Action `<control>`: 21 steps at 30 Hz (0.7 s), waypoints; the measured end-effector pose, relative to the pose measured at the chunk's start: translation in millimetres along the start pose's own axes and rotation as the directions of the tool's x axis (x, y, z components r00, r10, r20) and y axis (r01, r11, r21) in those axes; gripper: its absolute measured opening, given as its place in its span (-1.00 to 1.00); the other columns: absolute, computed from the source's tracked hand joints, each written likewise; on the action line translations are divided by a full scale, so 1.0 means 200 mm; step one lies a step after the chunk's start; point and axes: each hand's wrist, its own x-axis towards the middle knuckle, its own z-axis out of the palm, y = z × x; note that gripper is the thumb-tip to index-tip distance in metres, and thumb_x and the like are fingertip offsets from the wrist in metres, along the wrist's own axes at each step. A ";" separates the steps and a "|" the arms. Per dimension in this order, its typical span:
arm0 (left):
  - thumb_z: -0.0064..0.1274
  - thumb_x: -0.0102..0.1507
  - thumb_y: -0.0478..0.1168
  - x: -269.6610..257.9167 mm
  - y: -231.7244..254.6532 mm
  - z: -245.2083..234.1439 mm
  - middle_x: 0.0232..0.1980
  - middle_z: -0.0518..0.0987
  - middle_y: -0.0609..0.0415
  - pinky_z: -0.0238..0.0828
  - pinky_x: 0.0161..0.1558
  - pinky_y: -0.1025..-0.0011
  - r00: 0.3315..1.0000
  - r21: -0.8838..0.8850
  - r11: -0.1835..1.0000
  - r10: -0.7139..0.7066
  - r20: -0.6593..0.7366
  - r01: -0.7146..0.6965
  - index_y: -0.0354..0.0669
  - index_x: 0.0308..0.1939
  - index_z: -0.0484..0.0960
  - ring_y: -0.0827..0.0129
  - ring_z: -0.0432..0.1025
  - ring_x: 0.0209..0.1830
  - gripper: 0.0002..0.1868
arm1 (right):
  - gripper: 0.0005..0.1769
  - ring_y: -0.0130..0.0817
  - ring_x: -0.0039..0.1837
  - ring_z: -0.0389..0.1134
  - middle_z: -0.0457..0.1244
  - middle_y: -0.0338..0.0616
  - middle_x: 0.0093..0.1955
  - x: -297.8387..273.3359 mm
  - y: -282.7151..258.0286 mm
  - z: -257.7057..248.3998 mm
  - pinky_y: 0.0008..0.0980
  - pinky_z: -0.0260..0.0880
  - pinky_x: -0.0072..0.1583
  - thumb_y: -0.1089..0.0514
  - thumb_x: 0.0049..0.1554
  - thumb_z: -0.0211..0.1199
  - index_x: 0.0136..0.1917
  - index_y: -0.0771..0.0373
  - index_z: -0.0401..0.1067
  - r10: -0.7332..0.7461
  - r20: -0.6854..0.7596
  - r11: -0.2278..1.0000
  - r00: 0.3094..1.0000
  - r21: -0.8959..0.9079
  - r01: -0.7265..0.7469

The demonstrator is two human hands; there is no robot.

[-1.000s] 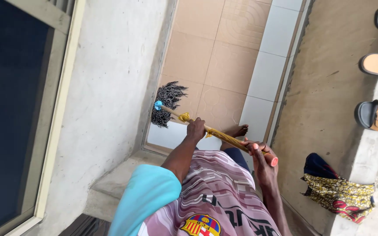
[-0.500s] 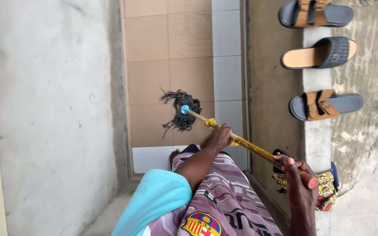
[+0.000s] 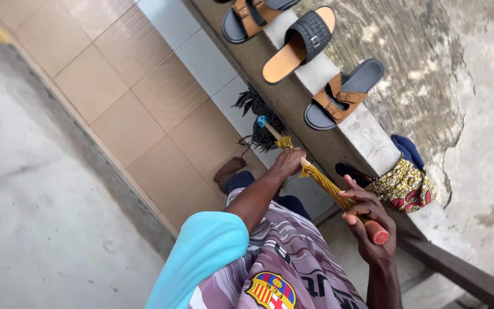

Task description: Mopping a tiled floor on an outdoor balcony and then placing a folded shirt on the ground.

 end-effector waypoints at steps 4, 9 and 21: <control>0.19 0.14 -0.20 -0.03 -0.03 -0.16 -0.10 0.59 -0.06 0.31 0.22 0.04 0.977 0.010 0.994 0.109 0.183 -0.112 -0.11 -0.28 0.63 -0.03 0.49 -0.04 -0.88 | -0.73 0.00 0.14 0.47 0.31 -0.15 -0.29 -0.16 0.19 0.17 0.19 0.16 0.60 0.22 0.31 0.17 -0.25 0.29 0.39 0.024 -0.212 0.976 0.977 0.217 0.023; 0.21 0.11 -0.20 -0.06 -0.15 -0.25 -0.09 0.60 -0.09 0.30 0.23 0.02 0.849 0.076 0.936 0.274 0.453 -0.343 -0.11 -0.23 0.66 0.01 0.52 -0.01 -0.83 | -0.62 -0.32 -0.21 0.17 0.10 -0.19 -0.37 -0.29 0.11 0.60 0.00 0.36 0.29 0.30 0.31 0.02 -0.35 0.19 0.11 0.203 -0.743 0.939 0.638 0.333 0.089; 0.00 0.24 -0.24 -0.67 -0.31 0.07 -0.07 0.63 -0.16 0.08 0.53 -0.15 0.465 0.082 0.698 0.380 0.800 -0.711 -0.17 -0.17 0.68 -0.02 0.57 -0.03 -0.82 | -0.63 -0.23 -0.10 0.20 0.04 -0.20 -0.36 -0.93 -0.12 1.53 0.13 0.27 0.46 0.27 0.36 0.05 -0.30 0.19 0.13 0.362 -0.923 0.932 -0.130 0.360 0.041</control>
